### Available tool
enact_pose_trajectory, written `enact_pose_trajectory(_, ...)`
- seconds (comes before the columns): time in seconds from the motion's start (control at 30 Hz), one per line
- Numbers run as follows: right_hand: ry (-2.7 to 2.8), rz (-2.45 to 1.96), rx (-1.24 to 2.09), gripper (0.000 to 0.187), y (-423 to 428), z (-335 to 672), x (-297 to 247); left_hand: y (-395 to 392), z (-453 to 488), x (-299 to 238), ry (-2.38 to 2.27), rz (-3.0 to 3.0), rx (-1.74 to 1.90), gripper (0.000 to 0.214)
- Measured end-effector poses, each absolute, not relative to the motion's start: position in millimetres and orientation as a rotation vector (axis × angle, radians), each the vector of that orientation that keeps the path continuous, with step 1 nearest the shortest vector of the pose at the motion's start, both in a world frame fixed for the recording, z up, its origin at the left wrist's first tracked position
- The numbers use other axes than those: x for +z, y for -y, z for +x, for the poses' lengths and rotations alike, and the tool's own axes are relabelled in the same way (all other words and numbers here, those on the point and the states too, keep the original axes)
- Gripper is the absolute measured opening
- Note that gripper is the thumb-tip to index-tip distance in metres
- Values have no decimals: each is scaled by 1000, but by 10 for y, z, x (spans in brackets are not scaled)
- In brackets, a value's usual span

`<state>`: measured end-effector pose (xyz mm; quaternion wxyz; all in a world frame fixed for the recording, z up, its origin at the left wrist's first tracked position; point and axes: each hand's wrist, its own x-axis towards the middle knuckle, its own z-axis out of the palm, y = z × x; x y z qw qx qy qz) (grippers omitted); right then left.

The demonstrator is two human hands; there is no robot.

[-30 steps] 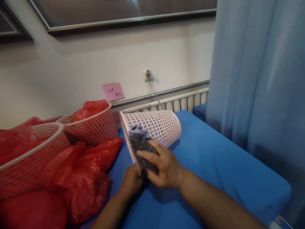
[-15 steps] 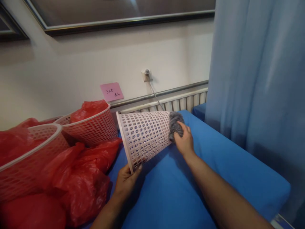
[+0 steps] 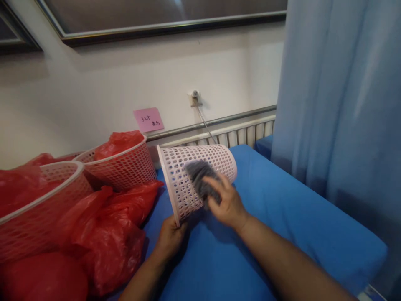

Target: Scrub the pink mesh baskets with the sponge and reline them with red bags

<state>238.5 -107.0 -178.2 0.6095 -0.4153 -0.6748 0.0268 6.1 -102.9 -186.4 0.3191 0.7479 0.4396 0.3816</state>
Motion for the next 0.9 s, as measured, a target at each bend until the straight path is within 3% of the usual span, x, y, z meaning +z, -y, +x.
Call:
enact_pose_trajectory(0.1, 1070, -1324, 223, 54, 687, 2789, -1831, 998, 65, -1873, -1177, 2037, 951, 30)
enact_pose_trajectory(0.2, 902, -1404, 316, 57, 599, 2925, -1811, 988, 68, -1908, -1201, 2093, 873, 36)
enact_pose_trajectory(0.4, 1731, -803, 30, 63, 1298, 2312, -1610, 1054, 115, -1864, -1182, 2127, 832, 34)
enact_pose_trajectory(0.5, 1837, -590, 63, 66, 1498, 2128, -1563, 1140, 146, -1765, -1095, 1991, 905, 24)
enact_pose_trajectory(0.63, 1939, -554, 76, 64, 1445, 2127, -1608, 1236, 139, -1657, -1072, 1767, 1184, 35)
enact_pose_trajectory(0.73, 1824, -707, 64, 60, 1269, 2249, -1698, 1237, 117, -1654, -1099, 1632, 1222, 40)
enact_pose_trajectory(0.9, 1073, -1276, 139, 52, 732, 2698, -1886, 1152, 108, -1730, -1108, 1620, 1228, 47)
